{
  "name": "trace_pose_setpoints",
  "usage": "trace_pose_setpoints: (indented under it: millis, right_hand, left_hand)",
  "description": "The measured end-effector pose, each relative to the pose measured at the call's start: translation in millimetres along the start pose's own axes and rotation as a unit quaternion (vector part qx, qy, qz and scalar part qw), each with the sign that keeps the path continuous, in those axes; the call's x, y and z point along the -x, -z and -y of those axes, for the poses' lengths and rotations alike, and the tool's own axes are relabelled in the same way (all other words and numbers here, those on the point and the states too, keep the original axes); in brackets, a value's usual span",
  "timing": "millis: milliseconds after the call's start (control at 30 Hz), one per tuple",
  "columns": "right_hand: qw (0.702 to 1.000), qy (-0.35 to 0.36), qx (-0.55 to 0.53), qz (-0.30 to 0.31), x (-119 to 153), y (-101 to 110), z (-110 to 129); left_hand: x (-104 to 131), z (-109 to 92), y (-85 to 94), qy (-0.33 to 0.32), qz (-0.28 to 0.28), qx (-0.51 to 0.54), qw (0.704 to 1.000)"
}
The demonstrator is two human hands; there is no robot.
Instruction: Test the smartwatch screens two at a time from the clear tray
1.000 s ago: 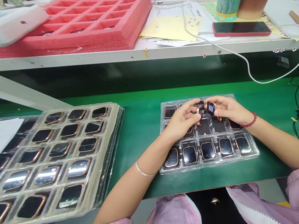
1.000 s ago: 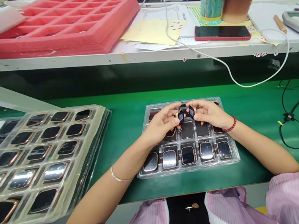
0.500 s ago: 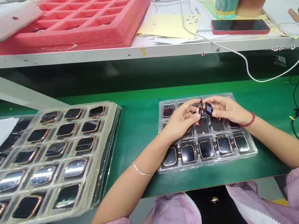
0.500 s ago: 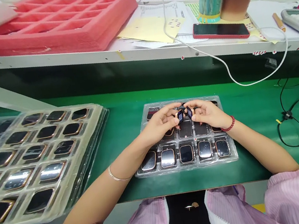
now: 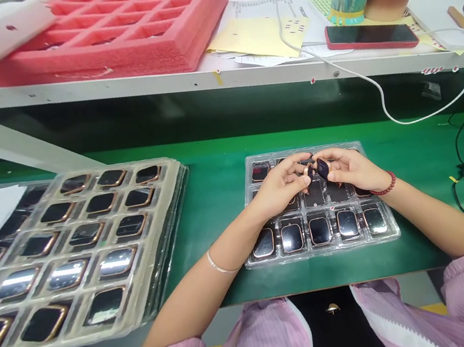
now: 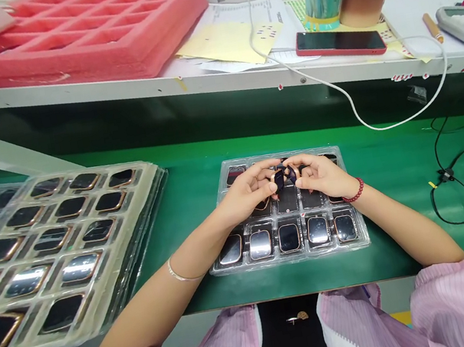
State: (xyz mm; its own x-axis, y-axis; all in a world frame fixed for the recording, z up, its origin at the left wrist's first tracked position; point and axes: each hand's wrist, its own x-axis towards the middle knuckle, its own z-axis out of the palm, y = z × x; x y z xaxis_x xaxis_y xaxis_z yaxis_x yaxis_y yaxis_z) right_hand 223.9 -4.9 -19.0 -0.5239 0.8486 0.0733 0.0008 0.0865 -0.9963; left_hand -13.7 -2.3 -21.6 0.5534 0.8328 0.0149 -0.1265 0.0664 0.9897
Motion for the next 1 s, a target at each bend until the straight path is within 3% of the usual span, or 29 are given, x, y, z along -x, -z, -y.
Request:
trace_pose_setpoints:
  millis: [333,800,900,1000]
  right_hand:
    - [0.999,-0.009,-0.015,-0.048,-1,-2,2]
    - [0.998,-0.002,0.04,-0.038,-1,-4,6]
    - [0.985,0.03,0.148,-0.088,4,-4,11]
    - [0.935,0.076,0.332,-0.104,17,-6,15]
  left_hand:
    - [-2,-3,-3.0,0.018,-0.078,-0.014,0.997]
    - [-2,-4,-2.9,0.015,-0.062,-0.055,0.996]
    - [1,-8,-7.8,-0.012,-0.058,-0.15,0.987]
    - [3,-12,-20.7,-0.055,-0.02,-0.333,0.941]
